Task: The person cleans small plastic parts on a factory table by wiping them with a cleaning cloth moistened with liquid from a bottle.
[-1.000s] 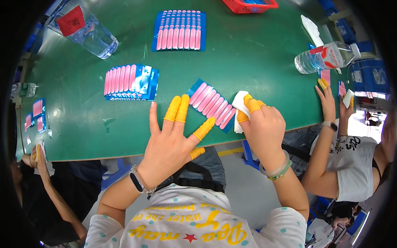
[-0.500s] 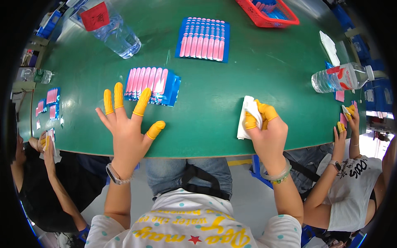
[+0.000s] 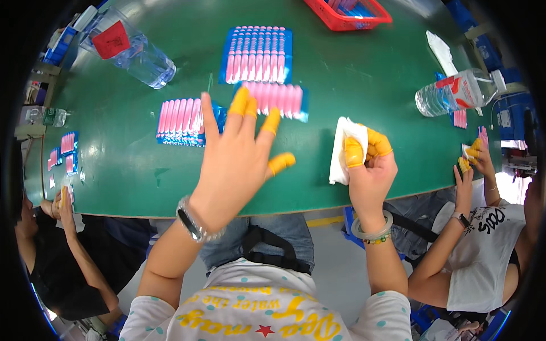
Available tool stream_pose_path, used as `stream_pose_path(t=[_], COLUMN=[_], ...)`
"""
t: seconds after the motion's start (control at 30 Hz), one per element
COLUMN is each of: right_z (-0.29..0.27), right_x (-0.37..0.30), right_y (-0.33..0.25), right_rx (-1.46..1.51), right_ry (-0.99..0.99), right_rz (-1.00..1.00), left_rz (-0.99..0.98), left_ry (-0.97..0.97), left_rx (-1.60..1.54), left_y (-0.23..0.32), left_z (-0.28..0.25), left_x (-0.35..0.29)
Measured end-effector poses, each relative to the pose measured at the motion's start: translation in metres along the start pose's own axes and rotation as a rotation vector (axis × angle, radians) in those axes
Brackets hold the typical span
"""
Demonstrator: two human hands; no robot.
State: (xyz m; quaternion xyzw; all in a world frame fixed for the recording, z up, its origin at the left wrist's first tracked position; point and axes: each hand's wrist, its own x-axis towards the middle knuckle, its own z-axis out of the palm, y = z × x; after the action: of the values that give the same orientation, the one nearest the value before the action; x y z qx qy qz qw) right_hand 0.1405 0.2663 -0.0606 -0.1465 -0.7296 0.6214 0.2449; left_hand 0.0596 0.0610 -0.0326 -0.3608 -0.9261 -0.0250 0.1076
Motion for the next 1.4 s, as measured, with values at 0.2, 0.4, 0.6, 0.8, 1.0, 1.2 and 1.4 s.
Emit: stream_pose_path(t=[0.2, 0.4, 0.6, 0.8, 1.0, 1.2, 1.4], right_z=[0.006, 0.031, 0.061, 0.061, 0.055, 0.050, 0.050], right_x=[0.005, 0.029, -0.002, 0.014, 0.036, 0.020, 0.015], right_y=[-0.009, -0.032, -0.032, -0.029, -0.027, -0.025, -0.026], right_rx=[-0.053, -0.615, -0.919, -1.001, -0.898, -0.904, -1.009], right_ry=[-0.154, -0.408, -0.564, -0.442, -0.400, -0.479, -0.422], right_rz=[0.002, -0.426, -0.685, -0.671, -0.457, -0.533, -0.583], left_rz=[0.175, 0.136, 0.135, 0.103, 0.101, 0.099, 0.124], left_ry=[-0.169, -0.144, -0.108, -0.074, -0.048, -0.050, -0.147], left_rx=[-0.334, -0.356, -0.269, -0.320, -0.334, -0.353, -0.309], left_y=[0.016, 0.012, 0.016, 0.019, 0.017, 0.018, 0.016], left_z=[-0.017, -0.006, 0.003, 0.008, 0.005, 0.008, 0.010], left_x=[-0.056, -0.066, -0.070, -0.071, -0.069, -0.071, -0.073])
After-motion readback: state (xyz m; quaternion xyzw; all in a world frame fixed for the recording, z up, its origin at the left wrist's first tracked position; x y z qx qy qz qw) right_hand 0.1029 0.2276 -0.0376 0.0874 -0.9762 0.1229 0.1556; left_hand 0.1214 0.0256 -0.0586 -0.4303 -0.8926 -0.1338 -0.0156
